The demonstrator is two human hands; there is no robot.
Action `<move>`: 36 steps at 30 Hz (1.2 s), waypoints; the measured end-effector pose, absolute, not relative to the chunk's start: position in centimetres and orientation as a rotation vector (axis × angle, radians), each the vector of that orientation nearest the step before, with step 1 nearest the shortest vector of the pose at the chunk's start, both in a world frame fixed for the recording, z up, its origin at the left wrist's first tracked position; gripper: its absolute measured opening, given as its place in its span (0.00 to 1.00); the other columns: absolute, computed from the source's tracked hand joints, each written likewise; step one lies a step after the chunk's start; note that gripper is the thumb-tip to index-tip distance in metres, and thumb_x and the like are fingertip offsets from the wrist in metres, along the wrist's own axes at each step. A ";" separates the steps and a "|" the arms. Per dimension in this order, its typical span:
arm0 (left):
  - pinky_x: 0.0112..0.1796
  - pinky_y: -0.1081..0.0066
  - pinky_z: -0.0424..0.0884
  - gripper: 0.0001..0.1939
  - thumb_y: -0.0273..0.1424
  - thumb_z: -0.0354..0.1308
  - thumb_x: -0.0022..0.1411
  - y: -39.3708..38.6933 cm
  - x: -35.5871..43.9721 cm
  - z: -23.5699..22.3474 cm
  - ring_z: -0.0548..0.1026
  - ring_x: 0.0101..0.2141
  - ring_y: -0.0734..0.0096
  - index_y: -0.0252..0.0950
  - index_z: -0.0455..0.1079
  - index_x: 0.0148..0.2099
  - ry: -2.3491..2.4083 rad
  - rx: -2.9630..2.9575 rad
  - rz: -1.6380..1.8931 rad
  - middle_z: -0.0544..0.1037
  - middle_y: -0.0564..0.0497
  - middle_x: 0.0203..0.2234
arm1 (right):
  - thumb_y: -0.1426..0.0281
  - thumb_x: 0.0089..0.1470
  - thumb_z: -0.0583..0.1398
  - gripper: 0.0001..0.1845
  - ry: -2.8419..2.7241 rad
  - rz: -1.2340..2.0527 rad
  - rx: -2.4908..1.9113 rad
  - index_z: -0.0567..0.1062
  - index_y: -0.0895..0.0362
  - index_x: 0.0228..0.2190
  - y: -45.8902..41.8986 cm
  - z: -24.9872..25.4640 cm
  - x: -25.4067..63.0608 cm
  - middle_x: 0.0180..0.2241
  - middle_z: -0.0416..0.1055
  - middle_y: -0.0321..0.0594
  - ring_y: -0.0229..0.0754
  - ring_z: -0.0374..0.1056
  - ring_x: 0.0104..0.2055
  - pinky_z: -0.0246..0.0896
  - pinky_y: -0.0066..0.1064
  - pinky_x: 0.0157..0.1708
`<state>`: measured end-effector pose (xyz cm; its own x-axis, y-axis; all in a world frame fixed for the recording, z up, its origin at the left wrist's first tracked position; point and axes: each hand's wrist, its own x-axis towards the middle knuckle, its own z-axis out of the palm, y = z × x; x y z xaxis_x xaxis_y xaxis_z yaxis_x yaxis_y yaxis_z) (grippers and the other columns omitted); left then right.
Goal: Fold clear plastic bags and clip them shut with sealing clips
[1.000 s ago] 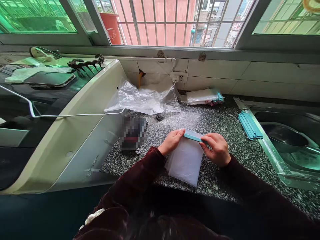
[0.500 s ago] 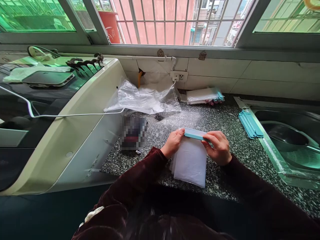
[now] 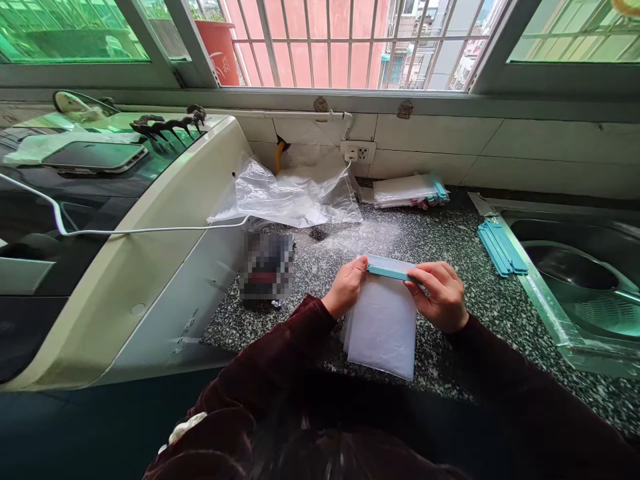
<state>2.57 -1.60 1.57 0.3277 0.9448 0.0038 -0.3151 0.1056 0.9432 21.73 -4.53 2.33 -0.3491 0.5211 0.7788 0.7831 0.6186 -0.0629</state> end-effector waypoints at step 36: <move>0.29 0.70 0.62 0.22 0.50 0.53 0.54 -0.2 2.8 0.4 0.65 0.24 0.72 0.34 0.66 0.25 0.817 1.036 1.025 0.69 0.52 0.20 | 0.72 0.50 0.61 0.07 -2.000 -0.485 -0.956 0.72 0.55 0.34 -3.8 2.2 21.6 0.29 0.71 0.39 0.40 0.65 0.32 0.62 0.34 0.33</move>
<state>2.80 -0.20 0.36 0.3232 0.9439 -0.0676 -0.2771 0.1627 0.9470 21.59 -3.81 2.22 -0.3516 0.4465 0.8228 0.7737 0.6335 -0.0131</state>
